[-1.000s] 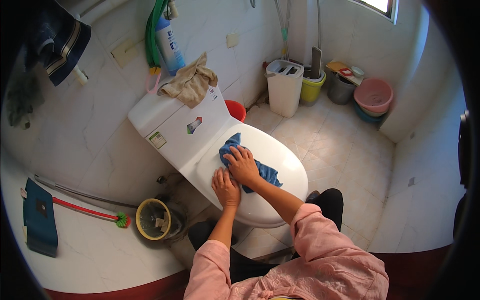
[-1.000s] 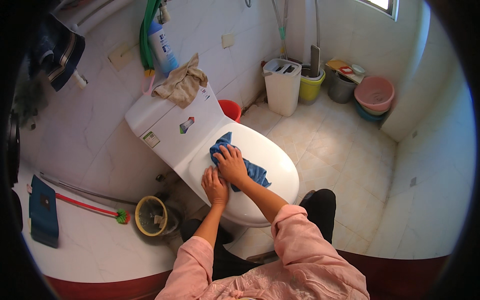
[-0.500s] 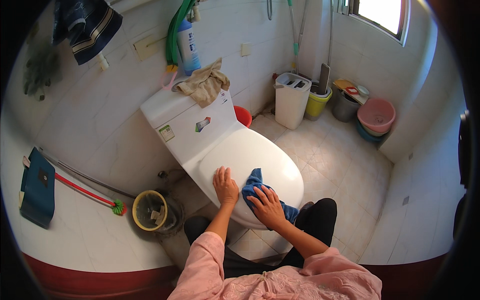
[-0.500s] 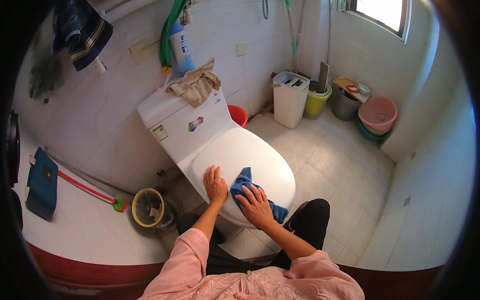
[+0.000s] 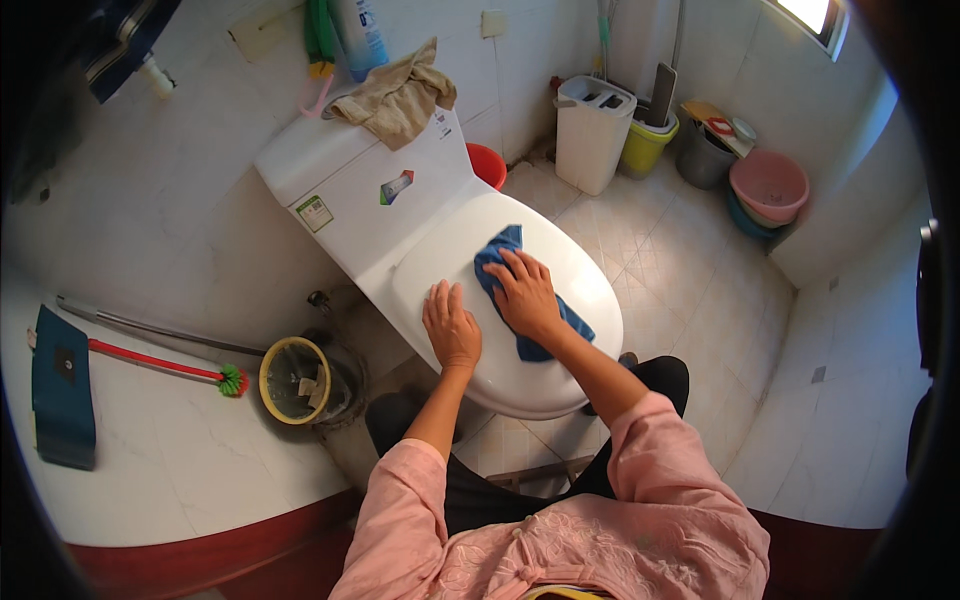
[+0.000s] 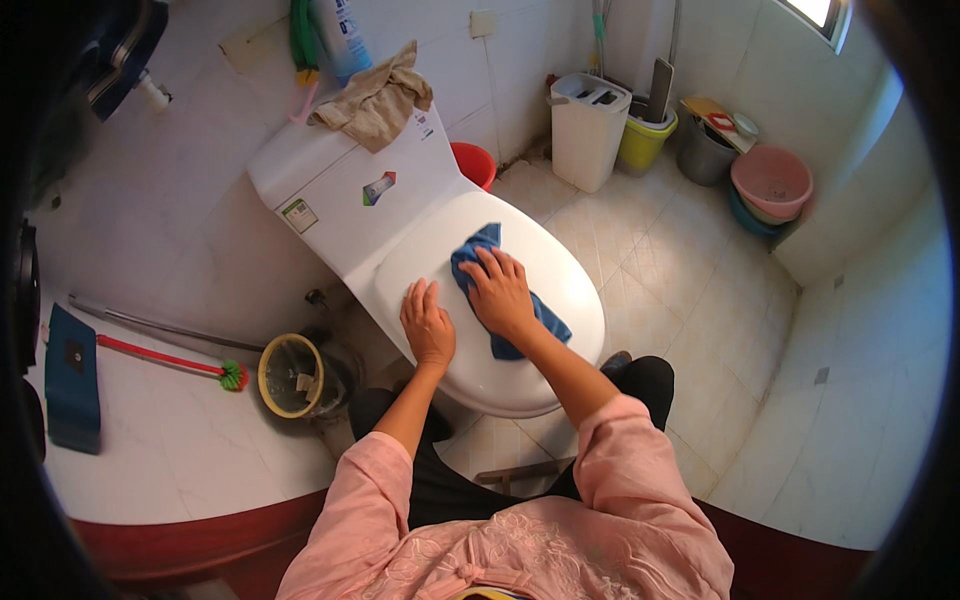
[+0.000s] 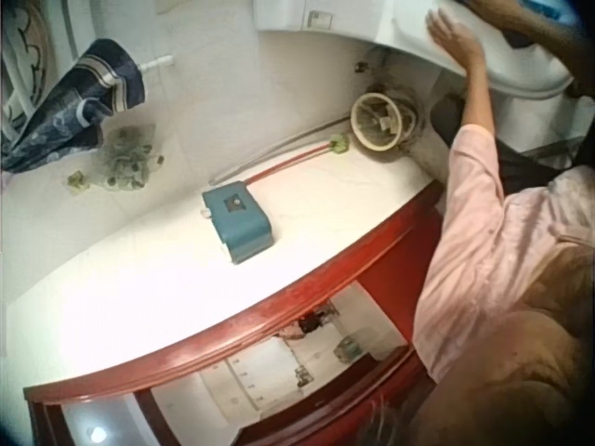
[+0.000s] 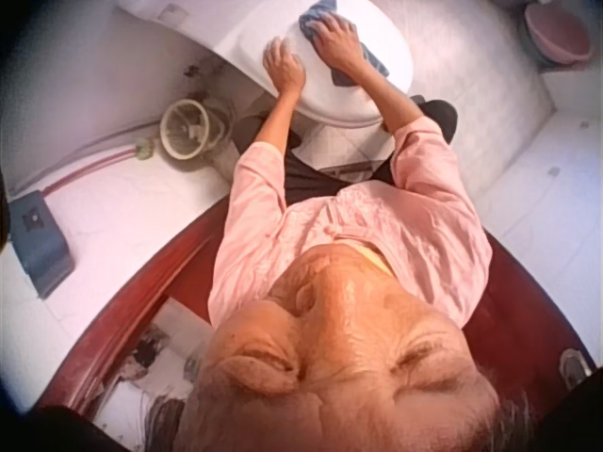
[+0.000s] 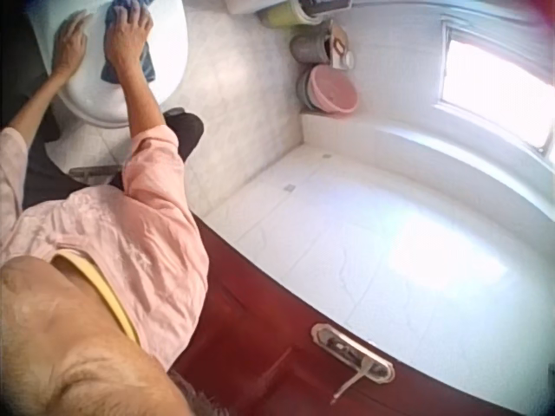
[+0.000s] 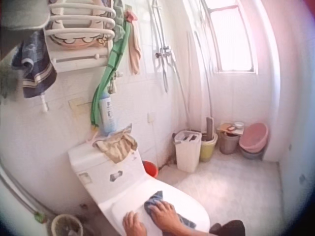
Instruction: The person wipes the top of a toilet lid with a blue cloth, moving it across the surface and edges, then stands up and places the cloth in a sink.
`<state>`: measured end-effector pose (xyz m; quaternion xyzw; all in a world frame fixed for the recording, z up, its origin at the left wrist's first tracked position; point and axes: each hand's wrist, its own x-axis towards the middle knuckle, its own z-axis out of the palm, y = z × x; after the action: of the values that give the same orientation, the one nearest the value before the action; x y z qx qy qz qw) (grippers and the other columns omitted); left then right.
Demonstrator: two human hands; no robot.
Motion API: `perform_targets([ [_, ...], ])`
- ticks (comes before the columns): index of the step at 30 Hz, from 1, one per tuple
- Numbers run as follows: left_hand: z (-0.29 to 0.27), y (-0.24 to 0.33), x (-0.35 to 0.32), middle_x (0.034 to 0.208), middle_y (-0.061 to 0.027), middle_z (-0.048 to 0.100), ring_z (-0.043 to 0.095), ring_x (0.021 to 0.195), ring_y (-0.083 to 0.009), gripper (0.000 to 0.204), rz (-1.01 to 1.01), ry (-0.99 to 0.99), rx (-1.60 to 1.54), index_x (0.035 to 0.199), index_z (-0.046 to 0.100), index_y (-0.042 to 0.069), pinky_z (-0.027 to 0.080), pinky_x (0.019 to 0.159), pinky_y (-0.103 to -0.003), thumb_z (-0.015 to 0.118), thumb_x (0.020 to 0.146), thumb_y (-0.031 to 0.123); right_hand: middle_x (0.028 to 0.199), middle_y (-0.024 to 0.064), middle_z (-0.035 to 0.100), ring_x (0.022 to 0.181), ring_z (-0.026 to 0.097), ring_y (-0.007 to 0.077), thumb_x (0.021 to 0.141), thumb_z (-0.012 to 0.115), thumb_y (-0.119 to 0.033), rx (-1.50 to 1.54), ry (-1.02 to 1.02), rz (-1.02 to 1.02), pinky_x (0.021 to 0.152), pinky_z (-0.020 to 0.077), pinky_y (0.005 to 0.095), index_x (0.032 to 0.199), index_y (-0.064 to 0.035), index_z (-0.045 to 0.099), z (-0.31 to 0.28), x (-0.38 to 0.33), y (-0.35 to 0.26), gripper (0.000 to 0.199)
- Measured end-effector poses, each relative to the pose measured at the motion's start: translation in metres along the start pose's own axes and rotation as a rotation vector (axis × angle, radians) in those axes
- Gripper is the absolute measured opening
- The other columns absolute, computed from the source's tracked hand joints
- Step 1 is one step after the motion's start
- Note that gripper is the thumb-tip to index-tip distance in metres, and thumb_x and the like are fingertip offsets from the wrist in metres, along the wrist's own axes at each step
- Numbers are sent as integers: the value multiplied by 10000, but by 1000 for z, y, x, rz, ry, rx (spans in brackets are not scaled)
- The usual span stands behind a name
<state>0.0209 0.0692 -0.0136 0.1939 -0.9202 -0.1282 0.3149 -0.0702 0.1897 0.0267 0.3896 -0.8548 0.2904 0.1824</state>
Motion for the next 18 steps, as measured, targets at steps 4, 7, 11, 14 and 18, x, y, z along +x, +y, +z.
perform_targets([
  [4, -2, 2, 1, 1326, -140, 489, 410, 1284, -324, 388, -7, -10, 10, 1204, 534, 51, 288, 1090, -470, 514, 817, 41, 1317, 98, 491, 1254, 414, 310, 804, 622, -178, -2, -2, 52, 1021, 312, 439, 1174, -193, 585, 21, 36, 19, 373],
  [7, -4, 3, 1, 1327, -128, 487, 413, 1279, -319, 379, 4, -4, 17, 1209, 543, 54, 295, 1078, -456, 503, 833, 34, 1324, 98, 488, 1261, 406, 313, 812, 610, -189, -11, 10, 109, 1026, 306, 440, 1181, -196, 581, 38, 55, 30, 370],
  [11, -3, 4, 2, 1319, -120, 492, 418, 1273, -315, 375, 21, 7, 17, 1216, 545, 59, 303, 1065, -449, 498, 844, 33, 1334, 98, 484, 1260, 406, 315, 823, 593, -200, -26, 30, 137, 1047, 294, 446, 1190, -198, 576, 45, 56, 32, 368],
  [14, -3, 1, 1, 1317, -142, 488, 412, 1280, -321, 387, 5, -4, 7, 1210, 538, 59, 285, 1087, -467, 510, 825, 45, 1329, 100, 489, 1257, 410, 316, 829, 593, -211, -32, 35, 123, 1047, 297, 447, 1189, -196, 577, 39, 47, 26, 361],
  [18, -1, -2, 1, 1315, -137, 491, 417, 1275, -319, 377, 31, 23, 5, 1203, 540, 61, 291, 1082, -467, 512, 828, 48, 1325, 103, 498, 1256, 411, 315, 839, 608, -265, -23, 48, 83, 1046, 300, 448, 1189, -191, 581, 19, 18, 13, 359],
])
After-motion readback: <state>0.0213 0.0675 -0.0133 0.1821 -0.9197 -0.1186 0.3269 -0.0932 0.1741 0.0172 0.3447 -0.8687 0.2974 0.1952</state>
